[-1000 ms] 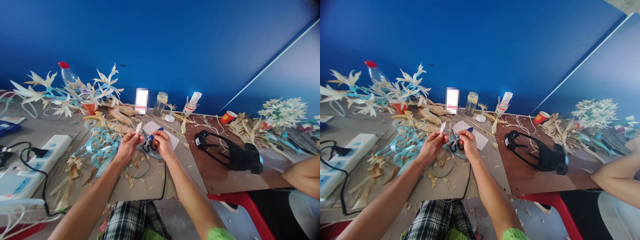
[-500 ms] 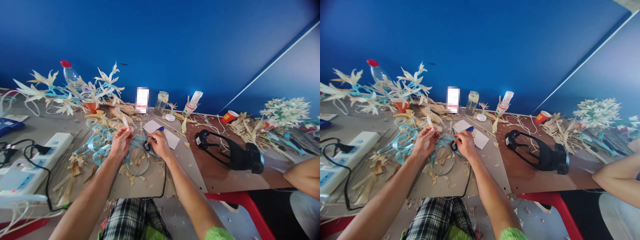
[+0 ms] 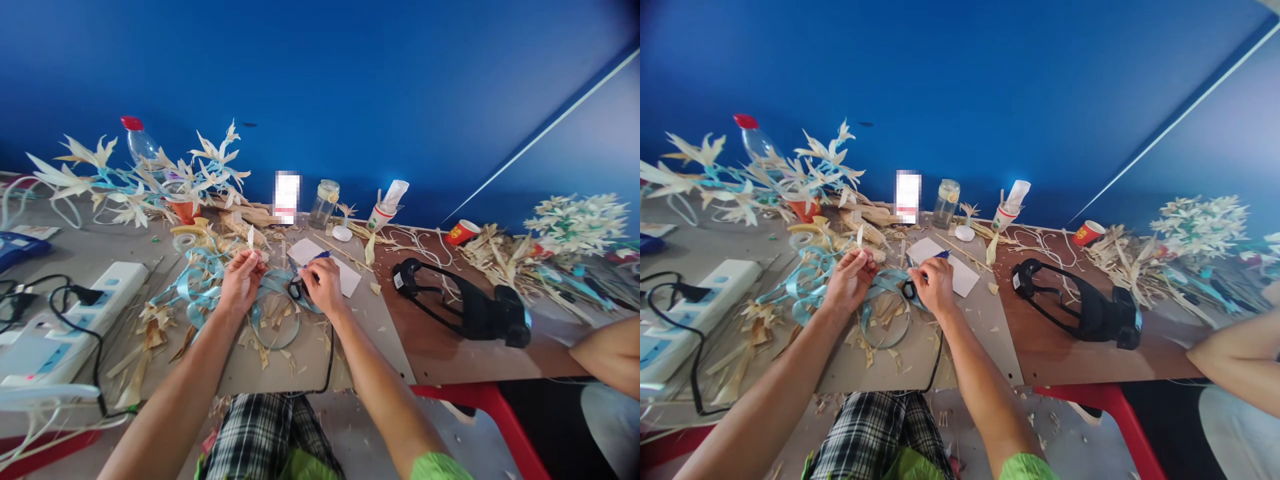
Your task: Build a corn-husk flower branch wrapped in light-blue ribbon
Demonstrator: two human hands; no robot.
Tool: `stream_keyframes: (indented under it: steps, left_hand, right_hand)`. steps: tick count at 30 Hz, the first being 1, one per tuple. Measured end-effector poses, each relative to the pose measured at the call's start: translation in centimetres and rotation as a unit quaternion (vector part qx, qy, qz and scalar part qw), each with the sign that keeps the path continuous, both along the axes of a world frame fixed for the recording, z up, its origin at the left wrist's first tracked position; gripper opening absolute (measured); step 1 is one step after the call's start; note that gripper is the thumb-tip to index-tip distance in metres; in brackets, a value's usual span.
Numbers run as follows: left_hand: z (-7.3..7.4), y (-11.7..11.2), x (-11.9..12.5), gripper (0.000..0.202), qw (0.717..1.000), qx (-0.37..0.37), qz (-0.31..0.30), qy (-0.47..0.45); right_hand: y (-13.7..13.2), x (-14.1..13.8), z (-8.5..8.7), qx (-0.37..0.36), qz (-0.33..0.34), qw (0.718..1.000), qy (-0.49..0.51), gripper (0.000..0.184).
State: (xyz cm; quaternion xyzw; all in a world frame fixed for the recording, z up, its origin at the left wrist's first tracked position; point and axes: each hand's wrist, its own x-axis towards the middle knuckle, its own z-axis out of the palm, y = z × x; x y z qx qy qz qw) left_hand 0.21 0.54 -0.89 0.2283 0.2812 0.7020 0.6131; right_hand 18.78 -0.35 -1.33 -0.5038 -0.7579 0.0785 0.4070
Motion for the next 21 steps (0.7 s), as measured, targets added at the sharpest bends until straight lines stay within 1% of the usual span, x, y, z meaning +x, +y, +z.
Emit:
stream_keyframes:
  steps: [2,4,5,6,8,10,12,13,16,17,19,20,21]
  left_hand:
    - [0.1,-0.1,0.0,0.019,1.000,0.002,-0.001,0.001]
    - [0.2,-0.3,0.1,0.018,1.000,0.009,-0.004,0.006]
    - [0.3,-0.3,0.1,0.018,1.000,0.014,-0.005,0.011]
    - [0.3,-0.4,0.1,0.018,1.000,0.018,-0.006,0.017]
    - [0.3,-0.4,0.2,0.018,0.999,0.019,-0.005,0.026]
    - [0.2,-0.4,0.2,0.019,1.000,0.015,-0.002,0.028]
    - [0.1,-0.3,0.3,0.020,1.000,0.009,-0.003,0.029]
    - [0.1,-0.3,0.4,0.020,0.999,0.006,-0.005,0.032]
    - [0.0,-0.4,0.5,0.019,0.999,0.006,-0.012,0.044]
    - [0.0,-0.4,0.5,0.019,0.999,0.007,-0.013,0.047]
    - [0.0,-0.4,0.4,0.018,0.999,0.009,-0.016,0.050]
    - [0.0,-0.4,0.4,0.018,0.998,0.009,-0.018,0.052]
    - [0.0,-0.4,0.5,0.018,0.998,0.009,-0.020,0.054]
  right_hand:
    - [-0.2,-0.2,0.3,0.005,0.057,0.998,0.029,0.025]
    - [-0.6,-0.7,0.4,-0.008,0.133,0.991,0.024,0.016]
    - [-0.9,-1.1,0.3,-0.017,0.169,0.985,0.005,0.011]
    - [-1.1,-1.5,0.2,-0.026,0.203,0.979,-0.024,0.012]
    - [-1.5,-2.2,-0.2,-0.044,0.253,0.962,-0.094,0.019]
    - [-1.7,-2.7,-0.8,-0.057,0.274,0.949,-0.146,0.026]
    - [-1.8,-3.0,-1.3,-0.063,0.270,0.946,-0.167,0.033]
    - [-1.9,-3.2,-1.5,-0.064,0.264,0.947,-0.170,0.033]
    - [-1.9,-3.2,-1.4,-0.064,0.232,0.959,-0.147,0.020]
    - [-1.8,-3.2,-1.2,-0.064,0.214,0.968,-0.117,0.016]
    - [-1.5,-2.8,-0.8,-0.071,0.171,0.983,-0.013,0.012]
    - [-1.3,-2.6,-0.6,-0.081,0.149,0.984,0.058,0.012]
    - [-1.1,-2.3,-0.4,-0.097,0.128,0.977,0.137,0.012]
